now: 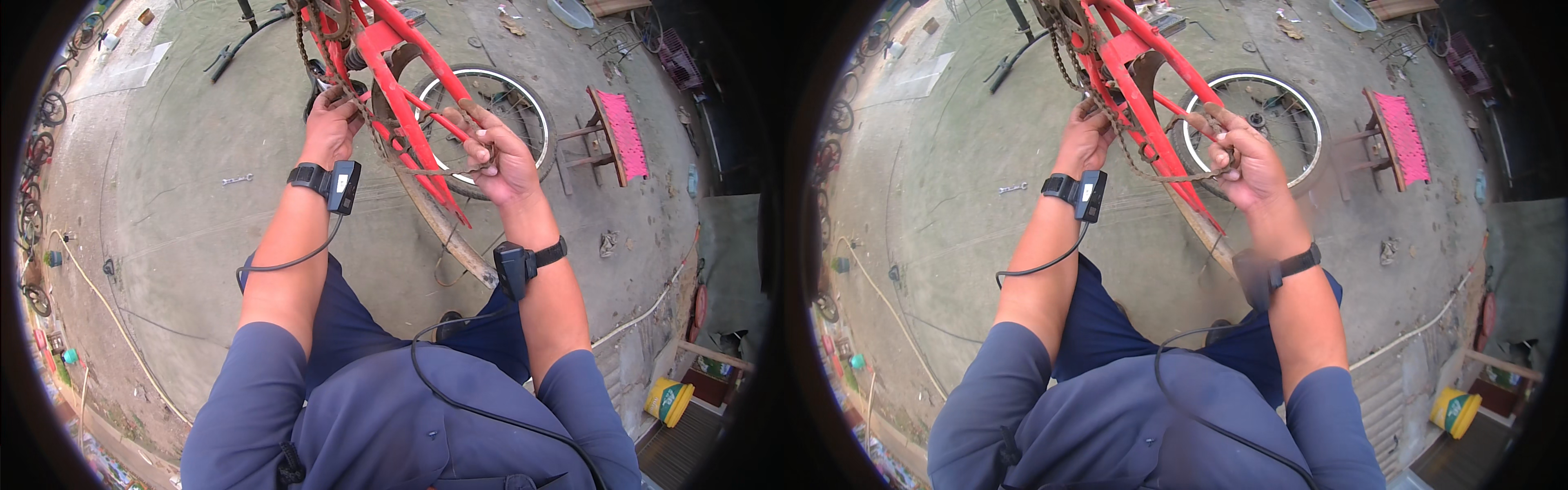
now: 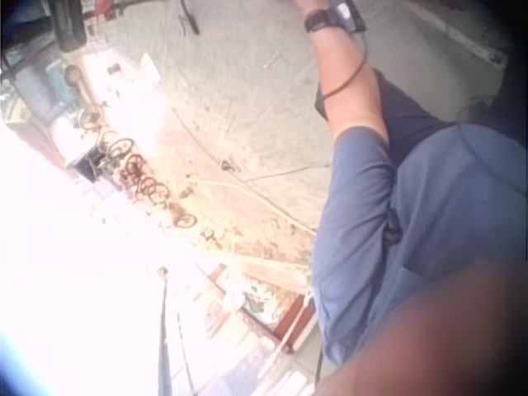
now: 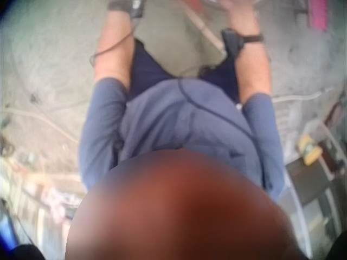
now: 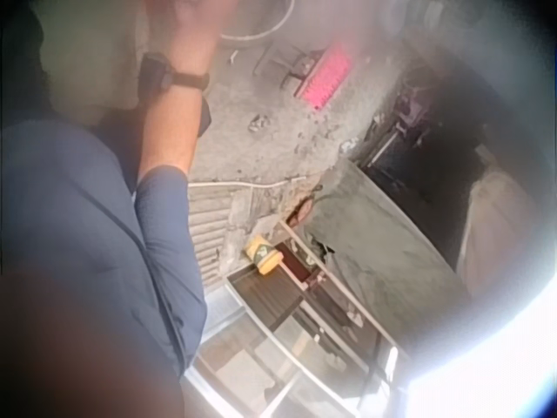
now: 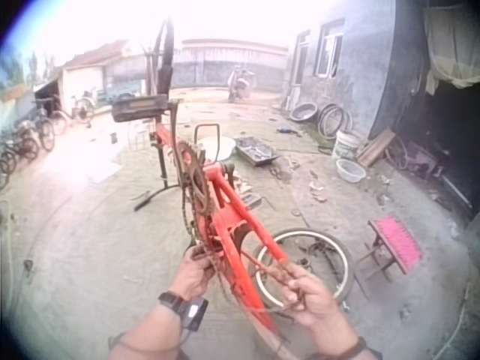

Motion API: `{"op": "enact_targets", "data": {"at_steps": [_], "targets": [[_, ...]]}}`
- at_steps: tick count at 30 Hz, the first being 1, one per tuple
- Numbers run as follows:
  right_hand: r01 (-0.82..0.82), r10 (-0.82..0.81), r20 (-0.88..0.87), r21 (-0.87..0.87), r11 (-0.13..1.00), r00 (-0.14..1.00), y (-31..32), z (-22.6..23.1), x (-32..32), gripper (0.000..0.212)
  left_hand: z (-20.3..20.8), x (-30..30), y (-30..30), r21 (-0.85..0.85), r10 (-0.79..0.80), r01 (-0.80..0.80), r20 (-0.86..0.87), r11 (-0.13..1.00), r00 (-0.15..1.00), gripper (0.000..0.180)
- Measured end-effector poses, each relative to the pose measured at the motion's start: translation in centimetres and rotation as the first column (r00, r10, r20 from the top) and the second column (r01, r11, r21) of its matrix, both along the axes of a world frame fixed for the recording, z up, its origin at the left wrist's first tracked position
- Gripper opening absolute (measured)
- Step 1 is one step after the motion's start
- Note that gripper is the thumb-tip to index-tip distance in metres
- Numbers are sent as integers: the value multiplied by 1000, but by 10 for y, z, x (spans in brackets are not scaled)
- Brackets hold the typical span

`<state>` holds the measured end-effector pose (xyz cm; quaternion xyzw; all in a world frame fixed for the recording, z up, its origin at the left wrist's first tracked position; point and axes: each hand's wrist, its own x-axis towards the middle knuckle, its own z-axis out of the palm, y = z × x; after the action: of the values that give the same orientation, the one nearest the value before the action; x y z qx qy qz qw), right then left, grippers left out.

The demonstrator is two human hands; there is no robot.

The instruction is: The person manipulates a bicycle chain by hand, threading it around the chainring and rear wheel area, then installs the rear wheel onto the red bicycle frame. The person handles the chain and wheel without visible tools.

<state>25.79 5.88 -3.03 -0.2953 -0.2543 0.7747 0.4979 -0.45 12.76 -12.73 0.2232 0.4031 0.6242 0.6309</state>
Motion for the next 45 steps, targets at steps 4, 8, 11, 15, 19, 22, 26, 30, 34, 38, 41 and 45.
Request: {"op": "enact_targets", "data": {"at_steps": [4,8,11,15,19,22,26,30,34,38,41,45], "targets": [[-12,12,-13,-13,1000,1000,9,-3,-5,48,-2,-4,0,-13,-61,61,54,998,997,35],[-26,27,21,-20,999,999,23,-10,-7,51,-5,-6,1,10,-56,56,93,998,994,28],[-40,43,56,-61,997,998,26,-18,-9,56,-5,-9,2,16,-18,17,92,1000,996,28],[-79,94,187,-87,993,978,14,-24,-13,56,-4,-17,4,5,11,-12,94,1000,995,27],[-96,104,481,-41,995,871,-3,-25,-19,43,-8,-18,4,-36,-7,10,89,999,996,29],[-125,75,691,23,992,719,-4,-18,-21,42,-9,-19,4,-31,-44,48,116,998,992,31],[-163,37,800,76,984,598,-8,-7,-21,44,-8,-18,5,-17,-17,19,94,1000,995,33],[-175,63,818,47,983,572,-12,-1,-21,46,-7,-18,7,-13,17,-16,72,1000,997,34],[-95,-179,882,243,965,435,-12,3,-29,39,-6,-21,10,19,38,-40,76,999,996,33],[-228,-621,765,644,731,169,-20,12,-54,23,-3,-24,10,7,85,-85,35,996,996,32],[-377,-597,736,677,632,320,-35,12,-81,16,0,-26,11,17,100,-101,38,995,994,31],[-525,-403,881,472,708,249,-30,-10,-113,23,3,-31,11,13,129,-129,44,992,991,31]]}}
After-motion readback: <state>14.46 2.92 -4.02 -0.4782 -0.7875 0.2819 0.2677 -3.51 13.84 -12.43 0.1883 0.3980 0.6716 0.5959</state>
